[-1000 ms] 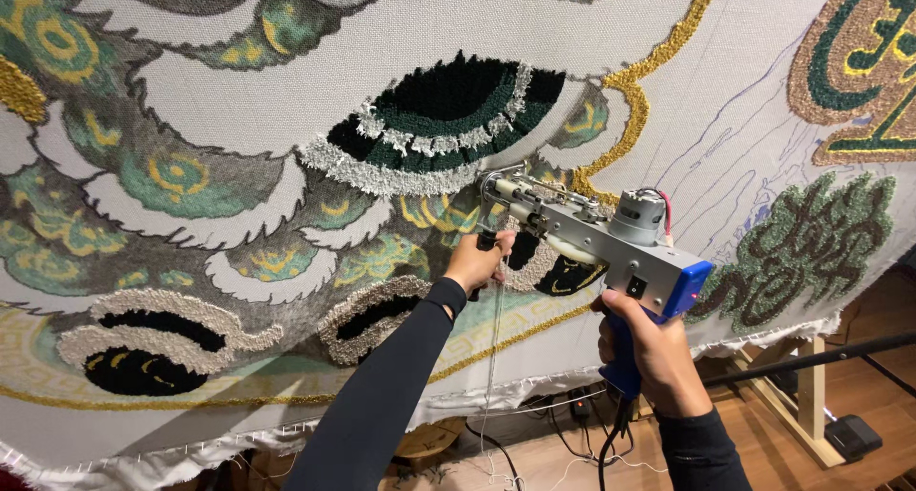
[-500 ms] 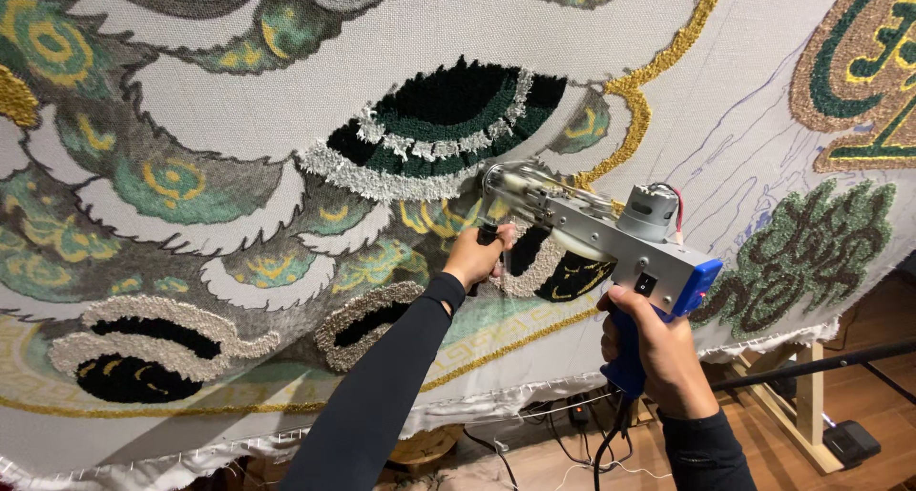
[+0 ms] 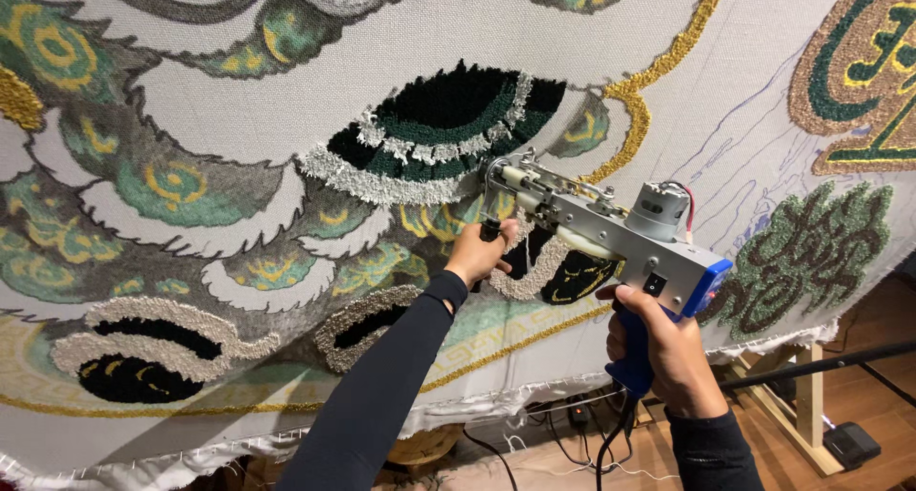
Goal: The person uses a handheld electric tufting gun to apply yarn loops to a stretched canvas, following a pre-drawn design. They guide the tool along the contours of the pattern, filling in sections with white yarn while maintaining consistent pressure and movement.
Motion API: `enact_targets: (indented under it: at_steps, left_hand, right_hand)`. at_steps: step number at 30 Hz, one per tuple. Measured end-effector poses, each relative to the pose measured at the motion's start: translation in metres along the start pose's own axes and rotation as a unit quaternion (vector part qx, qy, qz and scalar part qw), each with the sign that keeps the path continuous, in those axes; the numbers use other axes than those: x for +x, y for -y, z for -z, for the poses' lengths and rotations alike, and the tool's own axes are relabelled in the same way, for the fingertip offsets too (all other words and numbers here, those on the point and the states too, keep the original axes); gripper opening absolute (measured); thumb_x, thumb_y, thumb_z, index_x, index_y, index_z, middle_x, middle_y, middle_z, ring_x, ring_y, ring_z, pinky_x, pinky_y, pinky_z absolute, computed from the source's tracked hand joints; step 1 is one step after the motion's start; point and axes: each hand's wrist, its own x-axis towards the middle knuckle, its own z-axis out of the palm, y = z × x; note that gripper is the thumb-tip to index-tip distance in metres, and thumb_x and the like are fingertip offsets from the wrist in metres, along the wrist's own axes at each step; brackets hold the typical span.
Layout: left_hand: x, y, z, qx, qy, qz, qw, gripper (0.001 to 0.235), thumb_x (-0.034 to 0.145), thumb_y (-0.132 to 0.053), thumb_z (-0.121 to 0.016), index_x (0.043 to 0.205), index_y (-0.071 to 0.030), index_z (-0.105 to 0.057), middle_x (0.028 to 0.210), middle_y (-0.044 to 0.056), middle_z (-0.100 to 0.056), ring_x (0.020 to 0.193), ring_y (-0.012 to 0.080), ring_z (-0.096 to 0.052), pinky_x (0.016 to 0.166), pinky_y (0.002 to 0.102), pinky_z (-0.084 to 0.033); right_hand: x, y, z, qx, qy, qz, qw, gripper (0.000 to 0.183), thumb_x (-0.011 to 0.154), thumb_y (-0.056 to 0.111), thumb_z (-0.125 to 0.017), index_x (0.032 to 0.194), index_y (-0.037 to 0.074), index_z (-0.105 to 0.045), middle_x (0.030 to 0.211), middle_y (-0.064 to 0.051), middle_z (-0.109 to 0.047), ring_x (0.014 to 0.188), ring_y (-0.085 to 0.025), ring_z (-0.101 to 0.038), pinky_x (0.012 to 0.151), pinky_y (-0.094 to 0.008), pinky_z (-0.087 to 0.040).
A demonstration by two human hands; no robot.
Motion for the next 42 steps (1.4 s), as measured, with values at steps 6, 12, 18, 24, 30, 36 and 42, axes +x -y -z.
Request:
enact_targets:
  at_steps: [6,12,18,24,30,36,42]
  left_hand:
    - [-0.009,0.004,-0.029,-0.059,-0.006,-0.036,0.998,0.048,0.093,-0.034,-0.074,0.134,-0.013,-0.059,0.117,0.001,-0.071,0.072,0.0113,-0.075,0.048,0.028,-0.051]
    - [-0.029,-0.002,-0.060,-0.076,0.032,-0.032,0.996,0.042,0.095,-0.037,-0.064,0.129,-0.013,-0.069,0.108,0.000,-0.076,0.057,0.0117,-0.068,0.041,0.025,-0.040]
    - [-0.031,-0.001,-0.076,-0.067,0.012,-0.052,0.996,0.033,0.096,-0.029,-0.070,0.111,-0.001,-0.077,0.094,0.006,-0.077,0.059,0.0123,-0.068,0.049,0.028,-0.052]
    - [-0.046,-0.016,-0.078,-0.024,0.001,-0.044,0.999,0.031,0.095,-0.025,-0.073,0.107,0.003,-0.075,0.093,0.010,-0.076,0.062,0.0166,-0.071,0.056,0.031,-0.059]
    - [-0.060,-0.005,-0.082,-0.100,0.035,-0.056,0.993,0.036,0.096,-0.029,-0.068,0.121,-0.005,-0.075,0.103,0.005,-0.076,0.081,0.0065,-0.071,0.057,0.033,-0.061]
    - [-0.057,0.022,-0.081,-0.067,0.011,-0.005,0.998,0.031,0.093,-0.026,-0.072,0.114,-0.004,-0.077,0.095,0.007,-0.076,0.062,0.0165,-0.071,0.052,0.030,-0.055]
    - [-0.053,0.034,-0.083,-0.061,0.003,0.021,0.998,0.026,0.091,-0.024,-0.076,0.105,-0.002,-0.077,0.084,0.007,-0.075,0.056,0.0157,-0.071,0.044,0.029,-0.046]
  right_hand:
    - [0.001,-0.006,0.030,0.036,0.014,-0.050,0.998,0.027,0.088,0.030,-0.064,0.096,0.005,-0.072,0.060,-0.003,-0.051,0.049,-0.016,-0.050,0.047,-0.031,-0.040]
    - [0.003,-0.013,0.083,0.024,0.029,-0.069,0.997,0.039,0.090,0.039,-0.062,0.072,0.005,-0.056,0.059,-0.006,-0.052,0.049,-0.019,-0.050,0.047,-0.033,-0.040]
    - [-0.002,-0.013,0.110,0.065,0.072,-0.054,0.994,0.054,0.091,0.040,-0.056,0.123,-0.001,-0.070,0.061,-0.003,-0.050,0.051,-0.015,-0.048,0.050,-0.033,-0.041]
    - [-0.014,-0.011,0.116,0.070,0.089,-0.008,0.994,0.062,0.092,0.040,-0.054,0.131,-0.009,-0.063,0.062,-0.004,-0.050,0.052,-0.017,-0.048,0.053,-0.035,-0.043]
    - [-0.017,-0.016,0.114,0.043,0.044,-0.071,0.996,0.058,0.090,0.040,-0.055,0.126,-0.005,-0.062,0.059,-0.005,-0.050,0.049,-0.018,-0.048,0.048,-0.037,-0.043]
    - [-0.017,-0.019,0.108,0.039,0.065,-0.063,0.995,0.058,0.088,0.038,-0.057,0.124,-0.006,-0.066,0.058,-0.004,-0.052,0.047,-0.016,-0.048,0.047,-0.033,-0.043]
    - [-0.016,-0.021,0.107,0.038,0.056,-0.062,0.996,0.057,0.089,0.036,-0.058,0.123,-0.008,-0.065,0.059,-0.005,-0.052,0.046,-0.015,-0.046,0.047,-0.033,-0.042]
